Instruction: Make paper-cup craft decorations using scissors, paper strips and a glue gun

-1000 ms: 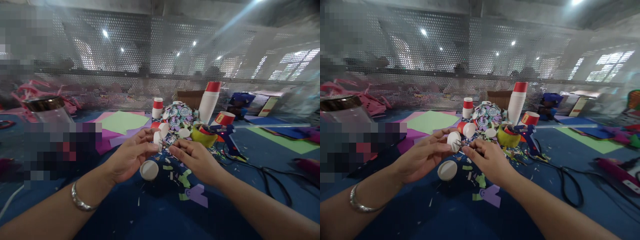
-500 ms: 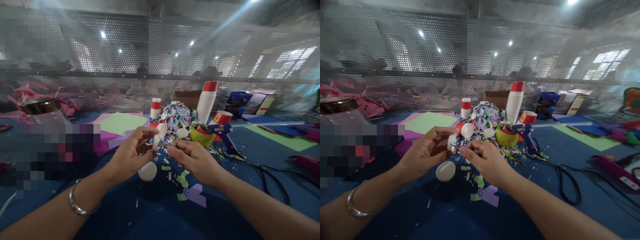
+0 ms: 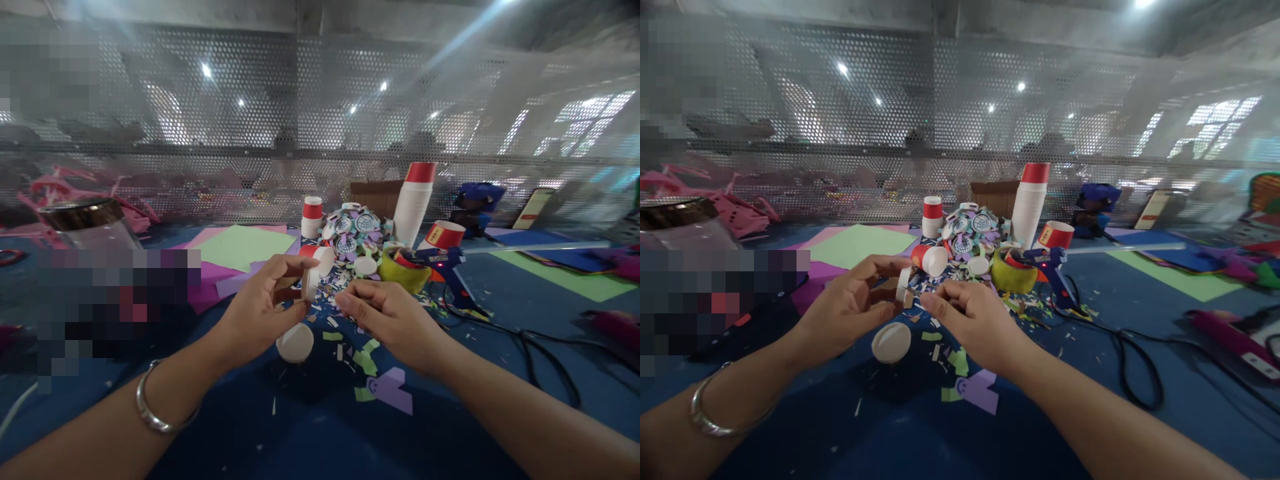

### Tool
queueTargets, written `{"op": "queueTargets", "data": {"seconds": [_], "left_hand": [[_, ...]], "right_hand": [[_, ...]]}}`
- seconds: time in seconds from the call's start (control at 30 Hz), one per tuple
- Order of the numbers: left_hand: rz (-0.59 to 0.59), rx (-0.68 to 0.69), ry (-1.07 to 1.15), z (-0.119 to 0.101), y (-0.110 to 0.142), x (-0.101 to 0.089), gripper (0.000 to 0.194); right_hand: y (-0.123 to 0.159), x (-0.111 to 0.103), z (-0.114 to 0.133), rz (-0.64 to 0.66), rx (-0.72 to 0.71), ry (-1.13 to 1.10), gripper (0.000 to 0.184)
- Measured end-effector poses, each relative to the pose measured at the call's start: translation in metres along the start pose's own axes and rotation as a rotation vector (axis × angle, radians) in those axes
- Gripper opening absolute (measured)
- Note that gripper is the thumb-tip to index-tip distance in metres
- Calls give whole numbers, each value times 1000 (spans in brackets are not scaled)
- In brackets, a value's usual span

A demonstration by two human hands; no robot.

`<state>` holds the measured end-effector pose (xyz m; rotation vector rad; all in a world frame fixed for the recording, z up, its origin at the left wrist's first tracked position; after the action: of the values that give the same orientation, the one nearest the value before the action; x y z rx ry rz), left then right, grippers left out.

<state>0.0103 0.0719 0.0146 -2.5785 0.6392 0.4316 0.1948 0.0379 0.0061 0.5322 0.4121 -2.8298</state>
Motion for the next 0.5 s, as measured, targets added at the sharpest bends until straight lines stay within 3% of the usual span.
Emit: {"op": "queueTargets", "data": {"seconds": [0.3, 0.5], "left_hand": [[-8, 126, -93, -2, 3, -4, 40], [0, 72, -43, 2, 3, -4, 39]], "right_hand": [[1, -2, 6, 24, -8, -56, 39], [2, -1, 9, 40, -22, -34, 39]]}}
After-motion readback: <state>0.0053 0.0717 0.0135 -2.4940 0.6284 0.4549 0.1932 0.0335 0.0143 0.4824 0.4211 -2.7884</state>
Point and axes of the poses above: each hand's wrist, its own y-axis away from the middle knuckle, its own x-axis out of the palm, z = x × y, the point moved 3 cm from there along -y, towards the middle knuckle, and after that the axes turned 9 degrees about -y, right-handed, at the moved point
